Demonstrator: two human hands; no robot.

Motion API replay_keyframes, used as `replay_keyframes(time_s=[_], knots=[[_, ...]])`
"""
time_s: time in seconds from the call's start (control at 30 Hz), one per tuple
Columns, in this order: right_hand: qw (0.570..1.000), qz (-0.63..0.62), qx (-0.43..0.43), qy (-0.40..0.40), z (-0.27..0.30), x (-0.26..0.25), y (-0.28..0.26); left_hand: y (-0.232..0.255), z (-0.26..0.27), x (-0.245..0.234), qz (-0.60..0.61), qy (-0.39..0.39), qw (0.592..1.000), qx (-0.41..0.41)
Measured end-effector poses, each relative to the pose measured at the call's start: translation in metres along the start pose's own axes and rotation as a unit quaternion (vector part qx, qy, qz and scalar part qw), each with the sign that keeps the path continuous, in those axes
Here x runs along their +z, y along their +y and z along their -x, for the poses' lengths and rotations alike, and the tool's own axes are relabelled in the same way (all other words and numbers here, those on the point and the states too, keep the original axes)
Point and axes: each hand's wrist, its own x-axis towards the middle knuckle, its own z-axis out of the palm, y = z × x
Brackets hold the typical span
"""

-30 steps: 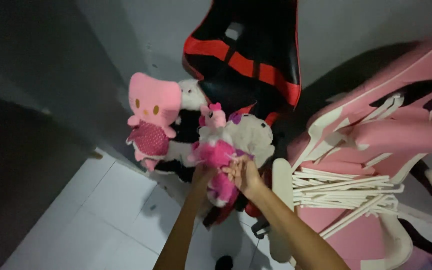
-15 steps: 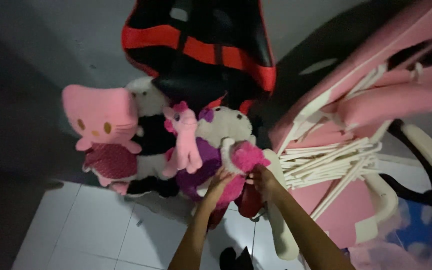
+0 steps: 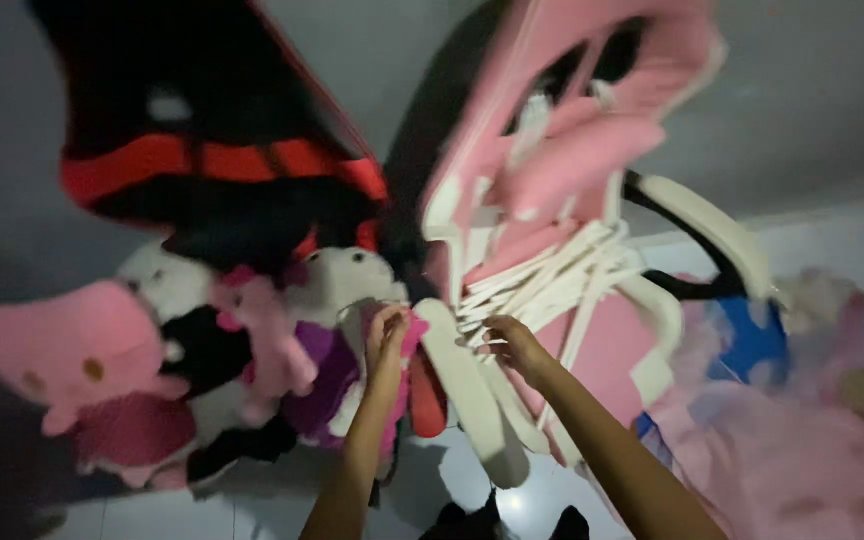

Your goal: The recorder is assembling a small pink toy tent or playhouse by inserting plastic poles into the fabric sleeves.

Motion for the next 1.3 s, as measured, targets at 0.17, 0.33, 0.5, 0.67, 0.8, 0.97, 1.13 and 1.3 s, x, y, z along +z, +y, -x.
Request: replay_keyframes(time_s=[0.17, 0.33, 0.5, 0.67, 0.8, 0.97, 1.13, 1.3], knots=[[0.994, -0.046, -0.029, 0.095, 0.051, -0.089, -0.021, 0.009, 0.001, 0.099, 0.012, -0.092, 0.994, -0.054], [0.975, -0.111, -0.076, 0.177, 0.112, -0.192, -0.016, 0.002, 0.024, 0.197, -0.111, -0.16, 0.971, -0.142], [0.944, -0.196, -0.114, 0.241, 0.149, -0.328, 0.04, -0.008, 0.068, 0.299, -0.132, -0.281, 0.937, -0.162], [0.909, -0.225, -0.085, 0.34, 0.263, -0.404, 0.049, -0.054, 0.123, 0.397, -0.099, -0.347, 0.916, -0.177], [0.884, -0.247, -0.107, 0.382, 0.326, -0.472, 0.084, -0.076, 0.171, 0.462, -0.108, -0.392, 0.894, -0.187], [0.86, -0.256, -0.101, 0.429, 0.392, -0.522, 0.123, -0.165, 0.221, 0.52, -0.022, -0.448, 0.878, -0.167], [0.827, -0.304, -0.121, 0.458, 0.435, -0.56, 0.168, -0.147, 0.278, 0.568, -0.085, -0.474, 0.853, -0.204], [0.807, -0.316, -0.13, 0.483, 0.473, -0.59, 0.186, -0.213, 0.303, 0.615, -0.041, -0.51, 0.828, -0.229]])
